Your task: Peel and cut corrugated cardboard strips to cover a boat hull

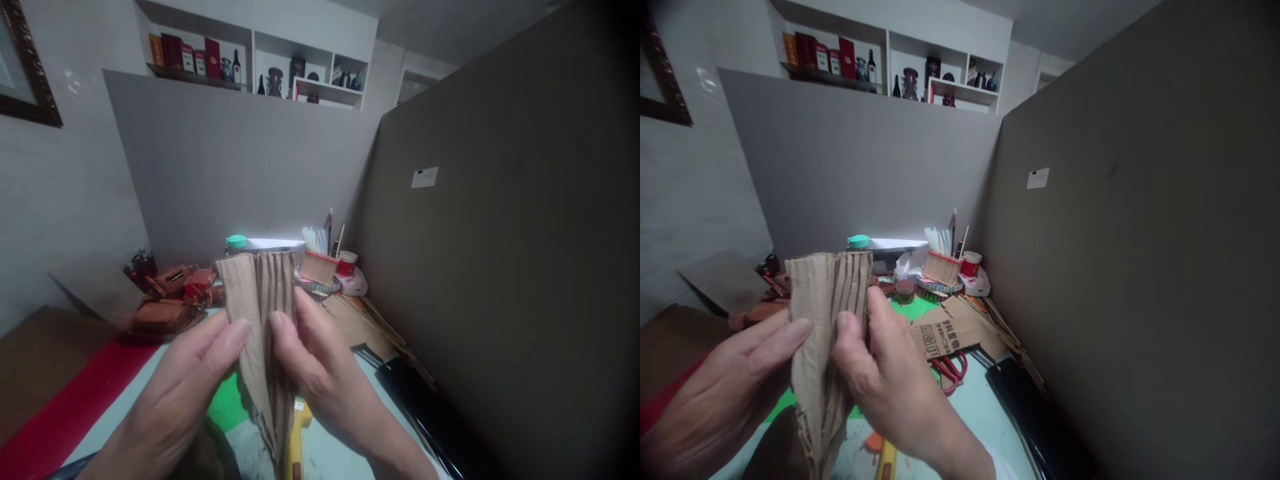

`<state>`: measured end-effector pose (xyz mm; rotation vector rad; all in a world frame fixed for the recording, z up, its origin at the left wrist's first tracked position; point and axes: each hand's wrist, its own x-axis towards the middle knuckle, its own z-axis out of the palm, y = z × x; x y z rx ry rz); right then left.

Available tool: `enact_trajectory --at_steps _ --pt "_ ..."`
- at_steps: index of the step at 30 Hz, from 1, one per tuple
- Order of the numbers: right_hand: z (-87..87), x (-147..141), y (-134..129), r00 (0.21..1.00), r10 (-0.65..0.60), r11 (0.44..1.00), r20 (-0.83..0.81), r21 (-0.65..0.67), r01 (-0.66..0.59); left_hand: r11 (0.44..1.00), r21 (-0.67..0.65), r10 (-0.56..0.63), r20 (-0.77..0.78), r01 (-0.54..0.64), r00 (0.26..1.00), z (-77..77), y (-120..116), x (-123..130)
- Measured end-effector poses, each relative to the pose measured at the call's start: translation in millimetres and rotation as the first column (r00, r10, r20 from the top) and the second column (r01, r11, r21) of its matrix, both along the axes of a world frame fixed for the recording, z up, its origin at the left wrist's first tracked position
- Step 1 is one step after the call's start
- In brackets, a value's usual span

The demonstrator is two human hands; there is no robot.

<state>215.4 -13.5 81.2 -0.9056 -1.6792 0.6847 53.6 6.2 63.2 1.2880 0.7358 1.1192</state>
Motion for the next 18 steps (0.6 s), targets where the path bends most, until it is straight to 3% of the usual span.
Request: enact_trajectory --at_steps 4,9,13,16,18 --pt "2.2 0 0 0.996 0.082 0.995 -0.039 -0.052 -0.084 0.999 -0.029 -0.028 0.038 0.029 0.999 5.0 -1 1" --pt "5.9 2 3 0.964 0.206 0.975 -0.167 -0.050 -0.217 0.994 -0.055 -0.092 0.078 0.096 0.993 -2.1 3 -5" --pt "5.4 1 3 0.976 0.168 0.980 -0.138 -0.088 -0.181 0.995 0.063 0.078 -0.086 -0.073 0.993 -3.4 0 0" --pt "3.2 -1 2 0.998 0.059 0.993 -0.012 -0.103 -0.060 0.940 0.258 0.267 -0.155 -0.222 0.951 2.8 -6 9" --pt "1.5 -3 1 0.998 0.035 0.996 0.044 -0.087 -0.031 0.915 0.296 0.329 -0.157 -0.274 0.931 6.7 -11 13"
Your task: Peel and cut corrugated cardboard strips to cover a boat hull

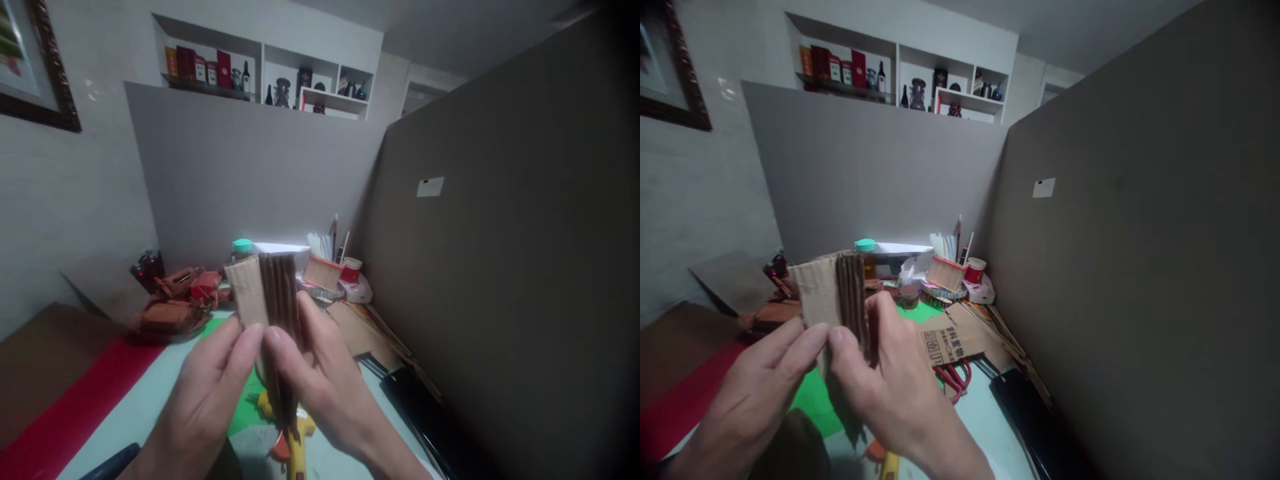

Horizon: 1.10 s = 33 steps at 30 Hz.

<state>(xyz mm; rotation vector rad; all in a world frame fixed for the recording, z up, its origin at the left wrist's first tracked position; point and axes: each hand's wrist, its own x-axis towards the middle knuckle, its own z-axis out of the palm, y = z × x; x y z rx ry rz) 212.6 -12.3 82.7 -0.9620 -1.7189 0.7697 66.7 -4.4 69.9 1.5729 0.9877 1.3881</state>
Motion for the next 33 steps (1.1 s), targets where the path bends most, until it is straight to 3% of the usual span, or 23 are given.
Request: enact_trajectory --at_steps 4,7,13,20,22,27,33 --pt "-4.7 -2 3 0.999 -0.014 0.999 0.050 0.046 0.012 0.996 -0.080 -0.022 0.036 0.025 0.999 1.1 -3 3" --pt "-11.7 -6 8 0.991 -0.105 0.982 0.079 0.164 0.091 0.999 -0.044 -0.030 0.012 0.030 0.999 -1.3 -1 4" --pt "-32.0 -12 16 0.913 -0.399 0.806 0.081 0.506 0.308 0.966 0.199 -0.128 -0.178 0.163 0.976 -4.9 6 8" --pt "-35.6 -10 19 0.859 -0.496 0.663 0.125 0.693 0.283 0.951 0.290 -0.040 -0.214 0.103 0.976 -17.7 11 14" --pt "-32.8 -10 17 0.871 -0.477 0.682 0.120 0.676 0.280 0.949 0.293 -0.047 -0.233 0.116 0.971 -19.7 11 12" --pt "-28.8 -10 15 0.902 -0.413 0.818 0.123 0.486 0.308 0.965 0.206 -0.115 -0.213 0.160 0.970 -18.0 14 5" --pt "-21.3 -6 10 0.925 -0.373 0.890 0.075 0.311 0.334 0.969 0.079 -0.223 -0.124 0.234 0.967 -9.4 14 -3"
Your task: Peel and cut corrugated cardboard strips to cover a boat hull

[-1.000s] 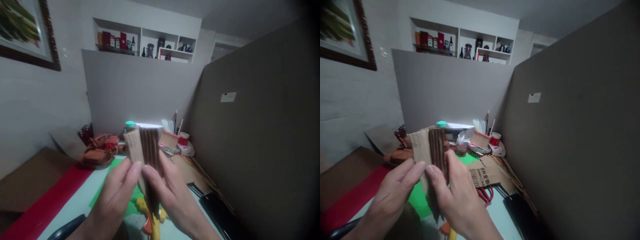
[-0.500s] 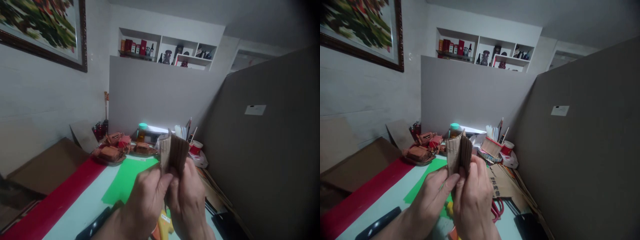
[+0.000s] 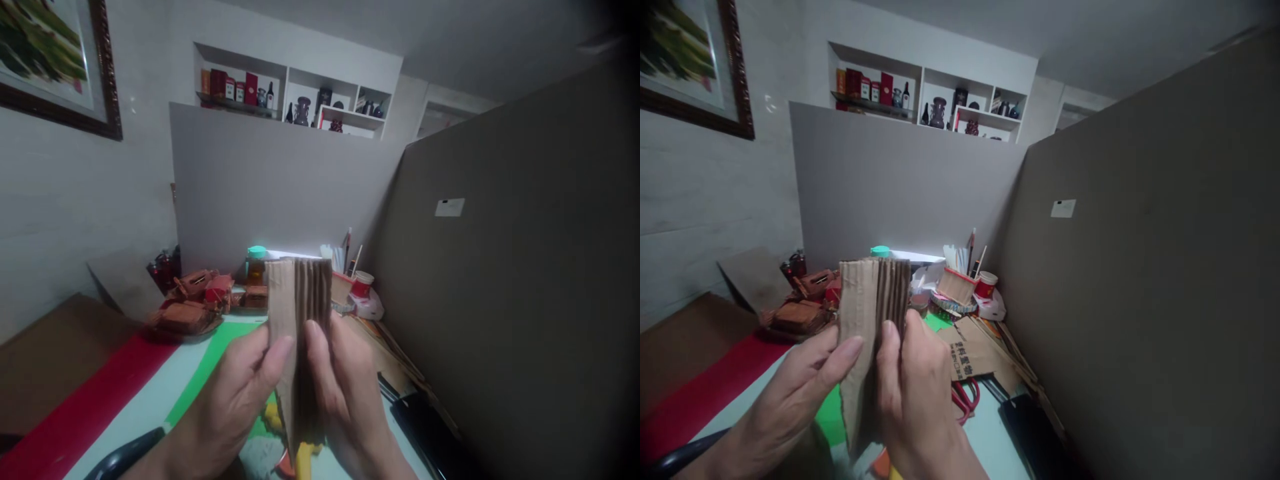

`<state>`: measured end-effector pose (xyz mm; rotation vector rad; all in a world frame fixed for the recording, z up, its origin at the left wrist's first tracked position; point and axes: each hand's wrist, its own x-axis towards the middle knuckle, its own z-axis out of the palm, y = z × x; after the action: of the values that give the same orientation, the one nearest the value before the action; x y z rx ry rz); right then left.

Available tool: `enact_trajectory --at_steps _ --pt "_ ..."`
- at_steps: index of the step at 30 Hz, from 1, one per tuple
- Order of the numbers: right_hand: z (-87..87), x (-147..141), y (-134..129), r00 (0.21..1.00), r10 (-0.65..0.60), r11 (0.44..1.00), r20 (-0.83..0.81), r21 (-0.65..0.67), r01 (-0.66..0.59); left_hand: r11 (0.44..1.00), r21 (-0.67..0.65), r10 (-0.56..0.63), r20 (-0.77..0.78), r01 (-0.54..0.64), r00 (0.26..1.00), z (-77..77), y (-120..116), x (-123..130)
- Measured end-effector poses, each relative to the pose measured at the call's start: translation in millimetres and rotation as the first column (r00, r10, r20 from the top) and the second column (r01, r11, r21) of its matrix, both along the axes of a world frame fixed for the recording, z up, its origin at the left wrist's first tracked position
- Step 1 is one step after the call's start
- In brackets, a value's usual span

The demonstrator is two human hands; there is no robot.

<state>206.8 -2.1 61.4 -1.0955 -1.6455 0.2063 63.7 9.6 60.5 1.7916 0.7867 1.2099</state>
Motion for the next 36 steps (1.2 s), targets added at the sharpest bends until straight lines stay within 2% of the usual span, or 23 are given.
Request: enact_trajectory --at_steps 4,11,17,22,30,32,34,36 --pt "9.4 4 -6 0.990 0.115 0.986 -0.078 -0.113 -0.123 0.992 -0.107 -0.067 0.058 0.073 0.996 4.2 2 -4" --pt "18.3 8 -9 0.952 0.245 0.949 -0.185 -0.155 -0.274 0.962 -0.218 -0.125 0.175 0.162 0.977 2.6 7 -9" --pt "21.4 9 -7 0.933 0.262 0.936 -0.248 -0.170 -0.308 0.957 -0.234 -0.122 0.208 0.170 0.971 0.3 8 -12" --pt "19.0 11 -6 0.939 0.226 0.944 -0.260 -0.182 -0.277 0.947 -0.287 -0.062 0.283 0.146 0.957 1.7 4 -8" --pt "16.0 2 -6 0.923 0.233 0.942 -0.306 -0.164 -0.292 0.974 -0.225 0.047 0.157 -0.011 0.987 -0.1 7 -8" --pt "15.5 1 -5 0.925 0.239 0.944 -0.294 -0.154 -0.292 0.958 -0.286 0.038 0.225 0.029 0.974 0.2 4 -7" --pt "15.0 1 -4 0.933 0.249 0.945 -0.259 -0.146 -0.293 0.918 -0.378 0.006 0.324 0.124 0.946 1.4 -1 -5" --pt "13.6 0 -4 0.947 0.258 0.950 -0.193 -0.130 -0.285 0.908 -0.393 0.007 0.356 0.143 0.935 2.6 -5 -3"
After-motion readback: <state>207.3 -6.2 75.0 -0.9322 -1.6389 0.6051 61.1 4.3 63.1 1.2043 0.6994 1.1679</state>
